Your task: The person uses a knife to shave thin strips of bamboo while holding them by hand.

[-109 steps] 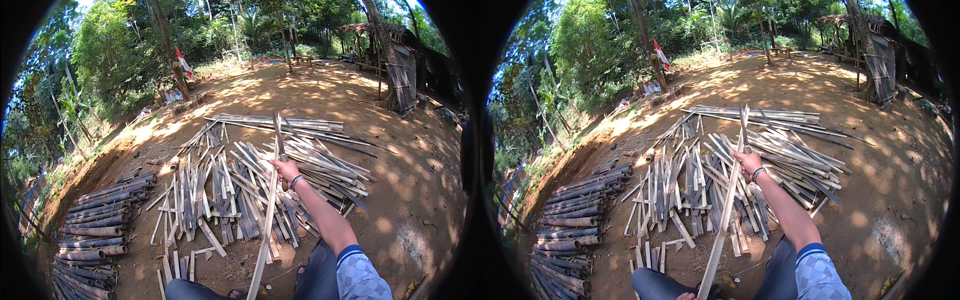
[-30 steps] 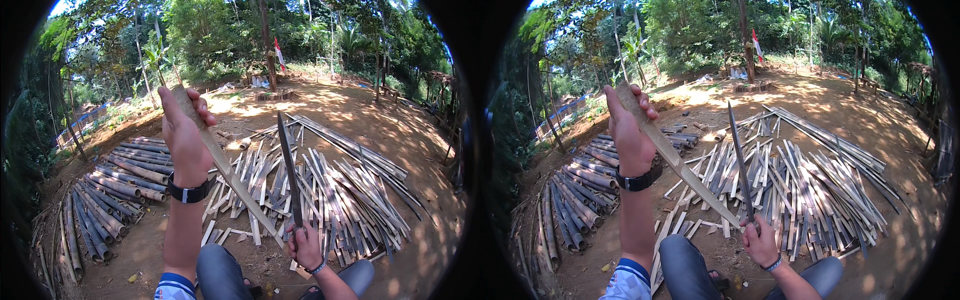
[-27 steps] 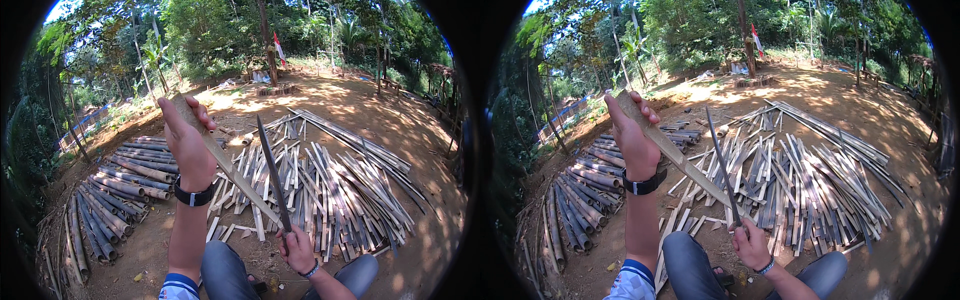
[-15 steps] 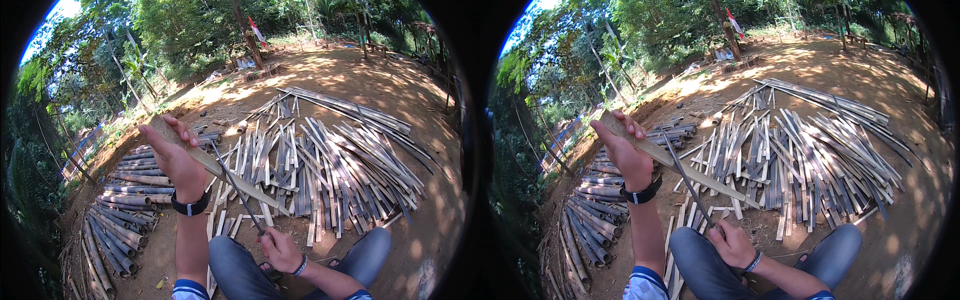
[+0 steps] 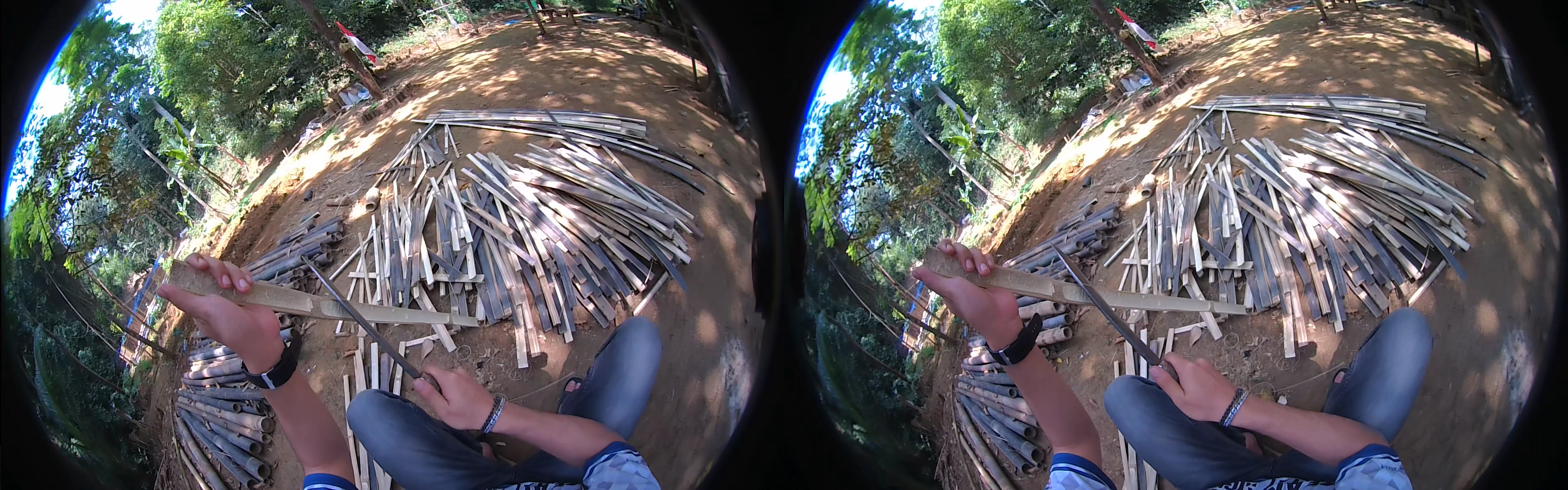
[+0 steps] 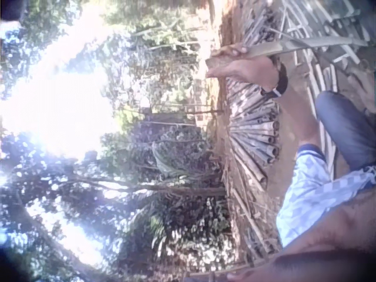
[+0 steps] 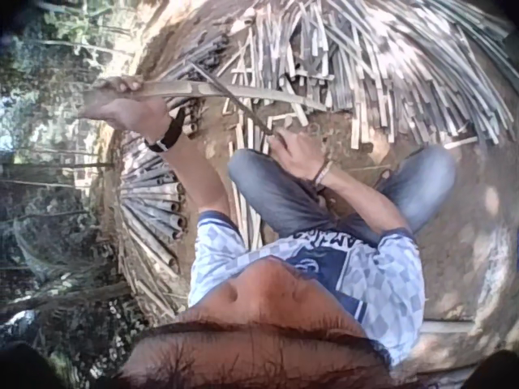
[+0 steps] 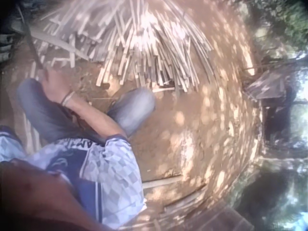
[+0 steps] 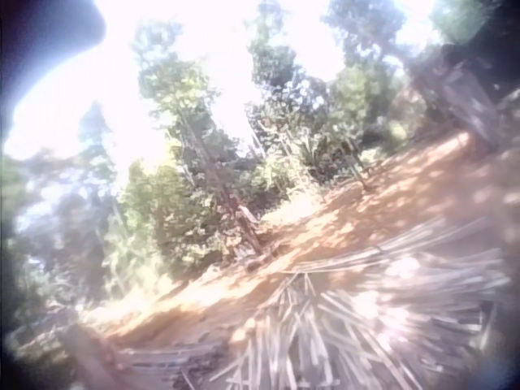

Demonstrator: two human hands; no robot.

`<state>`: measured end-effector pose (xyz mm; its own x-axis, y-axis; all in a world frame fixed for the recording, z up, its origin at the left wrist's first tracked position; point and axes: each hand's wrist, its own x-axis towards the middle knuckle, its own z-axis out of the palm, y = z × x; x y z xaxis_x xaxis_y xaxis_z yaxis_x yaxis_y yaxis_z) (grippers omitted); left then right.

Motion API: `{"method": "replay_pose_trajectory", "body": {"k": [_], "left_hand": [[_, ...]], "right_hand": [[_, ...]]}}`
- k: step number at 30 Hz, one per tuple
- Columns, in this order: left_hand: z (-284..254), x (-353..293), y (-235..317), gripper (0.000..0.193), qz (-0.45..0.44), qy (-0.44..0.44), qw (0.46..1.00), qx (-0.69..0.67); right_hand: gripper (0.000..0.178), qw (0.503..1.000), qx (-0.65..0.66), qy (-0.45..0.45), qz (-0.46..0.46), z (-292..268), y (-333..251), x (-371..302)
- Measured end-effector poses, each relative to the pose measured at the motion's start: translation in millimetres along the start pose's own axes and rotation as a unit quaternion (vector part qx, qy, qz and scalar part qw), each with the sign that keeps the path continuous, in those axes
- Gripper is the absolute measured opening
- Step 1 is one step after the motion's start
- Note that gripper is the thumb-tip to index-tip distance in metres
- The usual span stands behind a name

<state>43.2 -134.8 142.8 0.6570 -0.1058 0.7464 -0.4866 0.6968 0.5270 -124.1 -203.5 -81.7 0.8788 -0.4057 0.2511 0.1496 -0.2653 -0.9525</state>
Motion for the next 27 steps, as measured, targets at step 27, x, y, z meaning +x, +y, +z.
{"method": "replay_pose_trajectory", "body": {"k": [27], "left_hand": [[-19.1,8.3,-2.1,0.051,0.012,0.046,0.996,0.071]], "right_hand": [[0.046,0.991,0.023,0.013,0.133,17.5,68.4,5.8]]}}
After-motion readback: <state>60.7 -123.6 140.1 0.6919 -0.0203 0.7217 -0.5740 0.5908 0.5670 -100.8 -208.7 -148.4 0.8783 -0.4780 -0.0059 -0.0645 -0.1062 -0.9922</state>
